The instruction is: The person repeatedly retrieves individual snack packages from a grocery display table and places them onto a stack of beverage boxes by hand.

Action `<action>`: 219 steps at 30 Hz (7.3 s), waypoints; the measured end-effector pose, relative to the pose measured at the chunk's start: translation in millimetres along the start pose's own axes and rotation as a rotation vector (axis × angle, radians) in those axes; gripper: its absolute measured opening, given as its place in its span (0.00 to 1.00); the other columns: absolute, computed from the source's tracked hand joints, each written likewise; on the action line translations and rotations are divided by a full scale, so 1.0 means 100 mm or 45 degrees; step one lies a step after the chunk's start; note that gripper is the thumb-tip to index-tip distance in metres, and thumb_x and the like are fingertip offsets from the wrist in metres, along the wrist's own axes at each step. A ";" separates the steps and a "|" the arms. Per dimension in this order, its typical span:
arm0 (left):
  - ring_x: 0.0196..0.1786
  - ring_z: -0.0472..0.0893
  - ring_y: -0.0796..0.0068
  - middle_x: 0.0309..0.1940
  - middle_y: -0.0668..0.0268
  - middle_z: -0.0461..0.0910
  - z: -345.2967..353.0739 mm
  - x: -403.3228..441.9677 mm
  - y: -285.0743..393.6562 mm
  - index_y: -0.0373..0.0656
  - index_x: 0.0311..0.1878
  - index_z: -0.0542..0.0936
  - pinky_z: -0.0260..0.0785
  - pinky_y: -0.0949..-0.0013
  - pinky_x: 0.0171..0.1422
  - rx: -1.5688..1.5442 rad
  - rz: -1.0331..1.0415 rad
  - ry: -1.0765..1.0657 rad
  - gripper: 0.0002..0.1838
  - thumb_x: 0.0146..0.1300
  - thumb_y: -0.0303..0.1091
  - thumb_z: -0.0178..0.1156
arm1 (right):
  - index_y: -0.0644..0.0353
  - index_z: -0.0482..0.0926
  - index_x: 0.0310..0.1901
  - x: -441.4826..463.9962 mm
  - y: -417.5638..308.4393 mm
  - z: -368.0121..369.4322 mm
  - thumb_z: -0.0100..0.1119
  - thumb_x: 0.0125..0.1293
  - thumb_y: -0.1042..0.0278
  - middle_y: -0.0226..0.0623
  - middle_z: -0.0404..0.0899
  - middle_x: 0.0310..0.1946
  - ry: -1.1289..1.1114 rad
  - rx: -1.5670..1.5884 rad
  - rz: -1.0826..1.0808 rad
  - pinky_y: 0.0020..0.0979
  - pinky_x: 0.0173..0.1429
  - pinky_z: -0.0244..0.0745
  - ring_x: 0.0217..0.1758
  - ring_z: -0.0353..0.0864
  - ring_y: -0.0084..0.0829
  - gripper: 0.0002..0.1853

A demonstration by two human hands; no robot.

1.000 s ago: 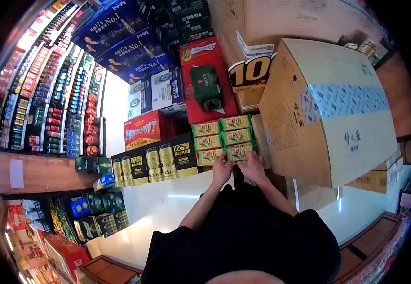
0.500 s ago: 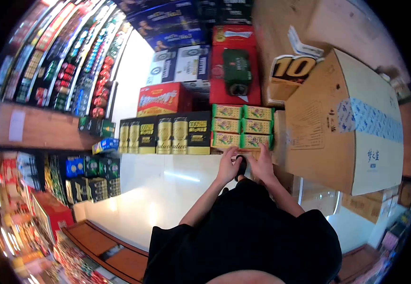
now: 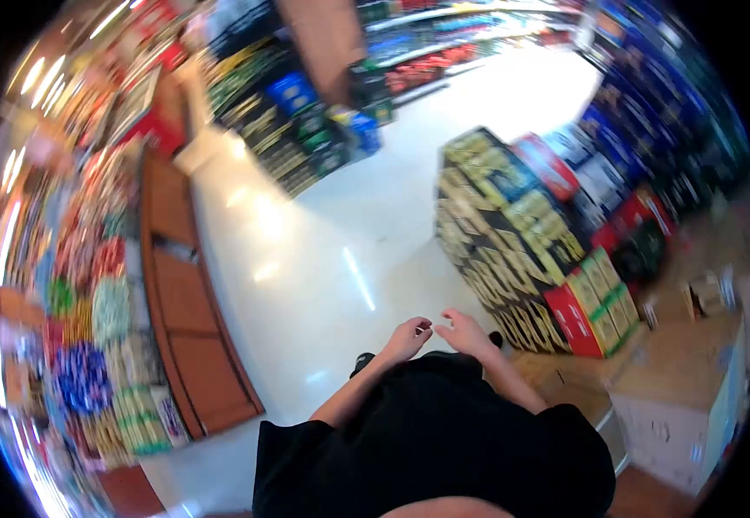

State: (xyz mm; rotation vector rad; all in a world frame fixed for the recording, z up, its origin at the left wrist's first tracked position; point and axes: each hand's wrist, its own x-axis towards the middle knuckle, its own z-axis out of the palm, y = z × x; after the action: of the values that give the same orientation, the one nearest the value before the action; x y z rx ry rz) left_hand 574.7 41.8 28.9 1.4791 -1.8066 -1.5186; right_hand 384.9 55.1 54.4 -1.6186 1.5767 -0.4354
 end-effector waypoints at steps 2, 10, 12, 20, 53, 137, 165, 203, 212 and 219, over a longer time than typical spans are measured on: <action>0.46 0.82 0.62 0.44 0.55 0.82 -0.42 -0.40 -0.30 0.36 0.52 0.78 0.75 0.63 0.50 -0.107 -0.126 0.210 0.17 0.65 0.36 0.59 | 0.65 0.74 0.55 0.21 -0.49 0.42 0.59 0.61 0.53 0.54 0.78 0.50 -0.270 -0.173 -0.242 0.44 0.58 0.72 0.53 0.77 0.52 0.26; 0.42 0.83 0.68 0.40 0.57 0.83 -1.11 -1.69 -1.45 0.38 0.50 0.78 0.75 0.65 0.48 -0.442 -0.361 0.933 0.14 0.64 0.33 0.60 | 0.64 0.72 0.54 0.47 -2.09 1.76 0.57 0.62 0.55 0.55 0.80 0.45 -1.074 -0.614 -0.887 0.50 0.54 0.72 0.51 0.78 0.53 0.24; 0.39 0.82 0.68 0.40 0.58 0.83 -1.15 -1.97 -1.48 0.38 0.51 0.78 0.75 0.66 0.46 -0.496 -0.369 1.114 0.14 0.64 0.31 0.59 | 0.64 0.72 0.54 0.50 -2.26 2.11 0.56 0.63 0.56 0.55 0.80 0.45 -1.256 -0.660 -0.931 0.49 0.53 0.73 0.49 0.79 0.52 0.23; 0.39 0.82 0.69 0.38 0.57 0.83 -1.53 -2.67 -1.98 0.39 0.51 0.78 0.74 0.66 0.46 -0.723 -0.614 1.475 0.13 0.67 0.31 0.55 | 0.59 0.70 0.57 0.75 -2.89 3.52 0.59 0.60 0.57 0.52 0.81 0.43 -1.606 -0.732 -1.306 0.45 0.51 0.75 0.46 0.80 0.51 0.25; 0.44 0.71 0.71 0.48 0.61 0.69 -5.30 -6.68 -4.88 0.34 0.63 0.64 0.67 0.65 0.52 -0.559 -1.110 2.783 0.33 0.64 0.47 0.62 | 0.61 0.67 0.40 0.25 -7.10 8.29 0.49 0.67 0.71 0.50 0.76 0.31 -1.647 -0.480 -1.298 0.44 0.41 0.71 0.37 0.77 0.52 0.05; 0.42 0.74 0.61 0.40 0.55 0.72 0.50 1.62 1.24 0.35 0.48 0.71 0.69 0.64 0.48 0.046 0.933 -0.592 0.16 0.59 0.24 0.64 | 0.64 0.73 0.35 -0.40 0.75 -0.32 0.62 0.61 0.80 0.33 0.75 0.32 1.421 1.834 0.620 0.29 0.44 0.82 0.35 0.80 0.26 0.06; 0.43 0.78 0.56 0.37 0.55 0.77 3.66 3.52 2.81 0.34 0.48 0.78 0.71 0.58 0.49 0.611 0.662 -0.450 0.23 0.58 0.43 0.67 | 0.63 0.80 0.43 -0.77 3.15 -2.87 0.66 0.55 0.58 0.43 0.84 0.38 1.594 0.748 0.995 0.36 0.49 0.76 0.43 0.83 0.39 0.19; 0.42 0.81 0.69 0.43 0.56 0.81 -1.07 -1.84 -0.84 0.35 0.52 0.77 0.73 0.67 0.46 -0.502 -0.299 1.227 0.18 0.67 0.40 0.59 | 0.60 0.62 0.45 0.74 -1.96 1.56 0.45 0.72 0.59 0.45 0.77 0.32 -1.026 -0.337 -0.543 0.41 0.45 0.73 0.36 0.79 0.44 0.12; 0.37 0.81 0.73 0.34 0.60 0.81 -1.28 -2.82 -1.09 0.35 0.51 0.74 0.74 0.70 0.42 -0.662 -0.335 1.681 0.14 0.60 0.21 0.54 | 0.63 0.74 0.48 0.38 -2.94 2.83 0.46 0.71 0.55 0.54 0.80 0.44 -1.602 -0.624 -0.986 0.41 0.56 0.72 0.51 0.79 0.47 0.18; 0.35 0.83 0.65 0.34 0.54 0.83 -1.86 -3.55 -1.55 0.37 0.55 0.72 0.74 0.67 0.41 -0.577 -0.557 1.802 0.19 0.58 0.21 0.54 | 0.62 0.74 0.49 0.33 -3.49 4.11 0.44 0.71 0.53 0.57 0.81 0.39 -1.875 -0.519 -1.027 0.48 0.50 0.73 0.45 0.80 0.54 0.19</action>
State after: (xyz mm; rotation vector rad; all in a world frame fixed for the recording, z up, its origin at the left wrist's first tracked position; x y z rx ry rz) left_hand 934.0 272.1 79.6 1.9205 -0.3095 -0.5121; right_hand 922.4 110.2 53.5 -1.9986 -0.1342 0.6581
